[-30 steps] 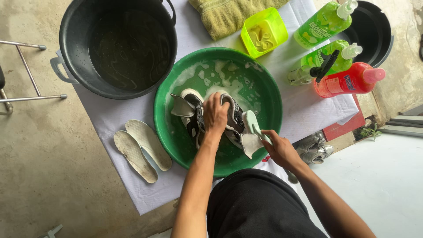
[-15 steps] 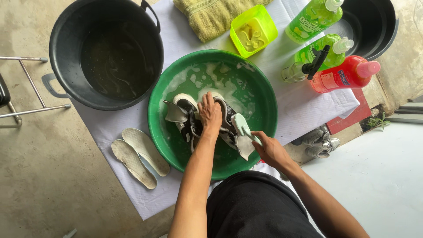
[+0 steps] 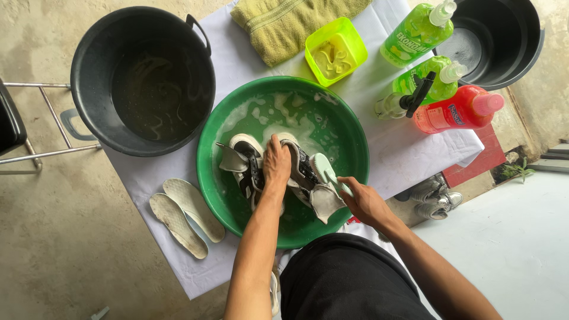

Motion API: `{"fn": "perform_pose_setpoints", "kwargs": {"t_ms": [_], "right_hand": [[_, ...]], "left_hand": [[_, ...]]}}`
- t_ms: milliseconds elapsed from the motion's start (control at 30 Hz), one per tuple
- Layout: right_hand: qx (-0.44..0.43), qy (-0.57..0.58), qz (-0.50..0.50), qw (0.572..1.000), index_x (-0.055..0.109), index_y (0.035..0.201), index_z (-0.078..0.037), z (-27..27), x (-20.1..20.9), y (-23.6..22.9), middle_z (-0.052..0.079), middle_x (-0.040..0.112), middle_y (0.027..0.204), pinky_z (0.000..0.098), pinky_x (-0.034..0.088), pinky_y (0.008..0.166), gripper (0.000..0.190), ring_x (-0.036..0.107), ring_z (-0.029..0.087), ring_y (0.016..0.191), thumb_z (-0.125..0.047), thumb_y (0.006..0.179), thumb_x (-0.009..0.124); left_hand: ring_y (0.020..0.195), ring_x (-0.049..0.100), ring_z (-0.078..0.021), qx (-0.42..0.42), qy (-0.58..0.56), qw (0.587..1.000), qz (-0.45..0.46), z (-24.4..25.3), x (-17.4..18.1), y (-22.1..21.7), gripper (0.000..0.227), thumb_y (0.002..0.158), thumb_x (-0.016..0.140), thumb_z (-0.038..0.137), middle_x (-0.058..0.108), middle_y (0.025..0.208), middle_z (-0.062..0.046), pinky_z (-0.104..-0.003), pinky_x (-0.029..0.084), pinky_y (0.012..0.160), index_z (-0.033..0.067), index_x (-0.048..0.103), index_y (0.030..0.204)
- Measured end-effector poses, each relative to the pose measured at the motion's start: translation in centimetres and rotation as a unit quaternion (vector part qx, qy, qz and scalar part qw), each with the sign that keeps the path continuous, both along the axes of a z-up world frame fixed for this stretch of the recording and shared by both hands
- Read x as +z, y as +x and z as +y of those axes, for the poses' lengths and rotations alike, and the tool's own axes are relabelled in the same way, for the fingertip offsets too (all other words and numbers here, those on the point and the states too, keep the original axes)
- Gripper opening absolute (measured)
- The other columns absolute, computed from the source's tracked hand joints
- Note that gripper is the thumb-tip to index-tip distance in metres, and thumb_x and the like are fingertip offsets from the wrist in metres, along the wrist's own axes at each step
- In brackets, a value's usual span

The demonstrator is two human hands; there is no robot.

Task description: The person washes a pair of black and white sneakers in a green basin with soapy water. They scrub the exterior fabric, the soles, and the inner lining using a brush and liquid soap.

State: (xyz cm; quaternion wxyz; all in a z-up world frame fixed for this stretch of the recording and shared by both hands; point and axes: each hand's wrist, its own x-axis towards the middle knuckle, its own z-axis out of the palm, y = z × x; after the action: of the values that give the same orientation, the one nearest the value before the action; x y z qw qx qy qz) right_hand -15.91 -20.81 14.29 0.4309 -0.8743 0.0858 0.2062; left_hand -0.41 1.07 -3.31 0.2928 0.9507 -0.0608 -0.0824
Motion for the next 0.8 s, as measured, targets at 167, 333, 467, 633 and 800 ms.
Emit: {"fn": "perform_pose_setpoints", "kwargs": {"t_ms": [167,333,467,633,800], "right_hand": [[0.021,0.008,0.010,1.000,0.053,0.136,-0.010,-1.3,0.2,0.6,0.018,0.074,0.077,0.0463,0.055,0.065,0.040,0.073,0.033,0.068,-0.027,0.099,0.056],[0.057,0.001,-0.018,0.998,0.053,0.136,-0.011,-3.6,0.3,1.4,0.019,0.071,0.073,0.0480,0.054,0.065,0.041,0.072,0.035,0.069,-0.028,0.099,0.057],[0.070,-0.015,0.005,0.997,0.053,0.136,-0.012,-5.7,0.6,2.2,0.018,0.070,0.071,0.0479,0.054,0.066,0.040,0.071,0.035,0.067,-0.029,0.100,0.057],[0.094,0.008,-0.031,0.995,0.054,0.136,-0.012,-7.9,-0.1,2.9,0.017,0.070,0.072,0.0474,0.053,0.065,0.041,0.070,0.034,0.068,-0.027,0.099,0.059],[0.043,0.140,0.039,0.988,0.054,0.138,-0.010,-8.7,-1.8,4.7,0.014,0.066,0.076,0.0422,0.052,0.061,0.042,0.065,0.026,0.065,-0.021,0.098,0.061]], "left_hand": [[0.107,0.063,-0.0504,0.000,0.037,0.999,-0.030,-0.3,-1.5,-0.1,0.053,0.102,0.047,0.019,0.055,0.128,-0.038,-0.053,0.054,0.093,-0.0068,0.031,0.144],[0.104,0.064,-0.0481,0.009,0.066,0.997,-0.039,-0.6,-2.1,0.1,0.048,0.102,0.048,0.019,0.058,0.122,-0.035,-0.051,0.055,0.089,-0.0067,0.035,0.141],[0.101,0.064,-0.0477,0.010,0.081,0.994,-0.067,-0.7,-1.8,-0.6,0.048,0.100,0.051,0.020,0.061,0.117,-0.032,-0.052,0.055,0.087,-0.0058,0.037,0.138],[0.113,0.059,-0.0476,0.032,0.064,0.997,-0.024,-0.7,0.1,-0.2,0.045,0.099,0.052,0.018,0.053,0.131,-0.030,-0.052,0.051,0.095,-0.0064,0.045,0.136],[0.147,0.039,-0.0404,-0.055,0.183,0.981,-0.041,-0.9,6.6,-2.1,0.039,0.084,0.062,0.001,0.035,0.159,-0.021,-0.048,0.042,0.112,0.0065,0.065,0.122]]}}
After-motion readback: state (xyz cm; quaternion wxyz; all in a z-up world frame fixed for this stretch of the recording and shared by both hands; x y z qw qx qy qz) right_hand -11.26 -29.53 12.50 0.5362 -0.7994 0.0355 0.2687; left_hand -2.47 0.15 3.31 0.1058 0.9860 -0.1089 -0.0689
